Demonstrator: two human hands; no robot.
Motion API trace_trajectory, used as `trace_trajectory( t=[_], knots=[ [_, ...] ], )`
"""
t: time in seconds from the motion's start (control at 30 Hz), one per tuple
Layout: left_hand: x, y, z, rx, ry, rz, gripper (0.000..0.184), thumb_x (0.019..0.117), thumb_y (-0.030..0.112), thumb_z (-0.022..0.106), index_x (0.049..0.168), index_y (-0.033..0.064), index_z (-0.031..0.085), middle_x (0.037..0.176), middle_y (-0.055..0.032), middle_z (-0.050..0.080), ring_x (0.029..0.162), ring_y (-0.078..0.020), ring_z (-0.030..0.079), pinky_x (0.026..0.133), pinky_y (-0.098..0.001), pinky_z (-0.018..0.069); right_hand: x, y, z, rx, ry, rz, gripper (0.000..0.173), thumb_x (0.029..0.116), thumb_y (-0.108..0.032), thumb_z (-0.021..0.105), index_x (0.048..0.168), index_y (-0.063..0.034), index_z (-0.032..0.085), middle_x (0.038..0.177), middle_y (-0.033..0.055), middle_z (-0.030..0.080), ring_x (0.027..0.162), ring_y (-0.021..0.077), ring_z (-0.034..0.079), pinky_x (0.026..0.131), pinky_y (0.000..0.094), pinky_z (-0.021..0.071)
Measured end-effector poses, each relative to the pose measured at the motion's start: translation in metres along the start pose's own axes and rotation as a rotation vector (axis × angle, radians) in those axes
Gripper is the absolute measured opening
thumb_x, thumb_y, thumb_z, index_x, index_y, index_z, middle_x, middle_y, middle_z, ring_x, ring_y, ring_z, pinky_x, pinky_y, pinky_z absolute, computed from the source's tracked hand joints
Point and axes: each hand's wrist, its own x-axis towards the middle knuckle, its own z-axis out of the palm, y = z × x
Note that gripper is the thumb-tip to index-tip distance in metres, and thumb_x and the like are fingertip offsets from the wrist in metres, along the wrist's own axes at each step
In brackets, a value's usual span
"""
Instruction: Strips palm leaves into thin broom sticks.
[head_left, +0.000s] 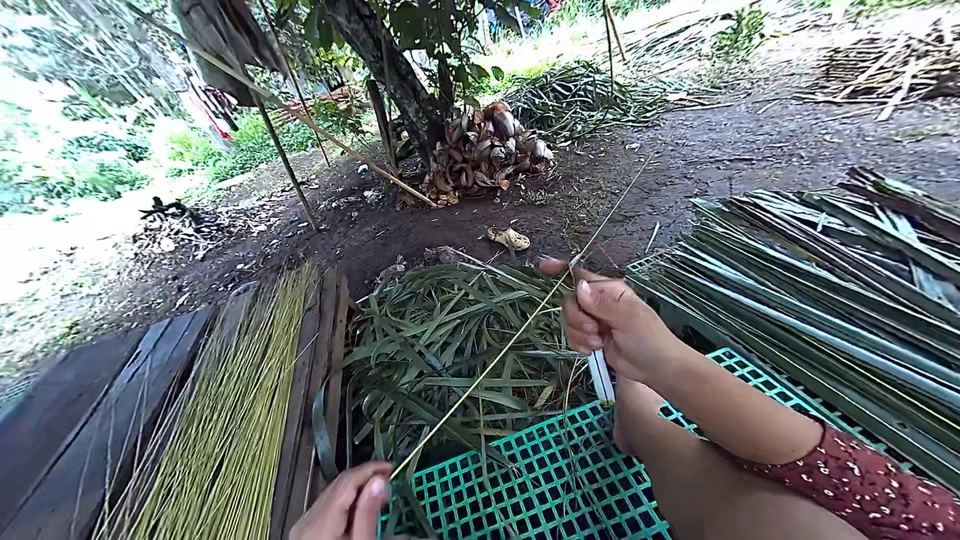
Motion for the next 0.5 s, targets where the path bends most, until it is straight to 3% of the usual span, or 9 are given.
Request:
trace_trajectory(
  t=[0.13,0.23,0.3,0.37,0.43,0.5],
  knots=[
    [0.054,0.072,0.051,0.107,0.242,0.202,0.026,0.1011,0.023,0.058,0.102,0.0039,0.076,0.089,-0.0071,0.074,0.073,-0.0112,0.069,0.067,-0.0273,0.0572,-0.007,0.016,0.032,-0.035,-0.376,0.118,0.038,0.1046,-0.023,0.046,0.140,-0.0126,0.056,0.063,-0.0176,0.051,0.052,-0.0047,0.048,0.052,0.0136,0.0435],
    [0.077,0.095,0.071,0.122,0.324,0.236,0.021,0.0976,0.018,0.060,0.089,0.0070,0.075,0.079,-0.0028,0.071,0.064,-0.0099,0.064,0.058,-0.0259,0.0530,-0.010,0.020,0.043,-0.032,-0.501,0.084,0.039,0.1051,-0.022,0.047,0.141,-0.0098,0.057,0.066,-0.0192,0.051,0.054,-0.0059,0.046,0.052,0.0128,0.0405],
    [0.077,0.096,0.070,0.102,0.325,0.243,0.022,0.0982,0.018,0.058,0.087,0.0084,0.075,0.074,0.0003,0.069,0.061,-0.0053,0.062,0.056,-0.0209,0.0509,-0.007,0.019,0.038,-0.040,-0.443,0.010,0.036,0.1054,-0.024,0.048,0.136,-0.0099,0.060,0.066,-0.0193,0.050,0.055,-0.0061,0.046,0.052,0.0126,0.0405],
    [0.072,0.089,0.065,0.087,0.304,0.247,0.024,0.0988,0.019,0.057,0.087,0.0086,0.074,0.072,0.0015,0.068,0.060,-0.0028,0.061,0.055,-0.0181,0.0497,-0.003,0.017,0.029,-0.009,-0.259,-0.042,0.030,0.1046,-0.023,0.047,0.128,-0.0141,0.064,0.061,-0.0176,0.050,0.052,-0.0049,0.048,0.053,0.0139,0.0439],
    [0.065,0.081,0.059,0.098,0.279,0.233,0.025,0.0990,0.020,0.056,0.086,0.0091,0.074,0.071,0.0027,0.067,0.060,-0.0004,0.059,0.056,-0.0157,0.0485,0.003,0.013,0.022,0.049,-0.051,-0.050,0.034,0.1051,-0.024,0.043,0.132,-0.0169,0.063,0.055,-0.0137,0.048,0.047,-0.0018,0.048,0.051,0.0163,0.0456],
    [0.060,0.075,0.056,0.120,0.258,0.214,0.026,0.0986,0.021,0.055,0.084,0.0100,0.074,0.070,0.0043,0.066,0.060,0.0022,0.058,0.056,-0.0131,0.0468,0.004,0.012,0.019,0.089,0.014,-0.024,0.036,0.1067,-0.025,0.038,0.135,-0.0181,0.059,0.053,-0.0114,0.046,0.045,-0.0002,0.047,0.050,0.0171,0.0467]
  ],
)
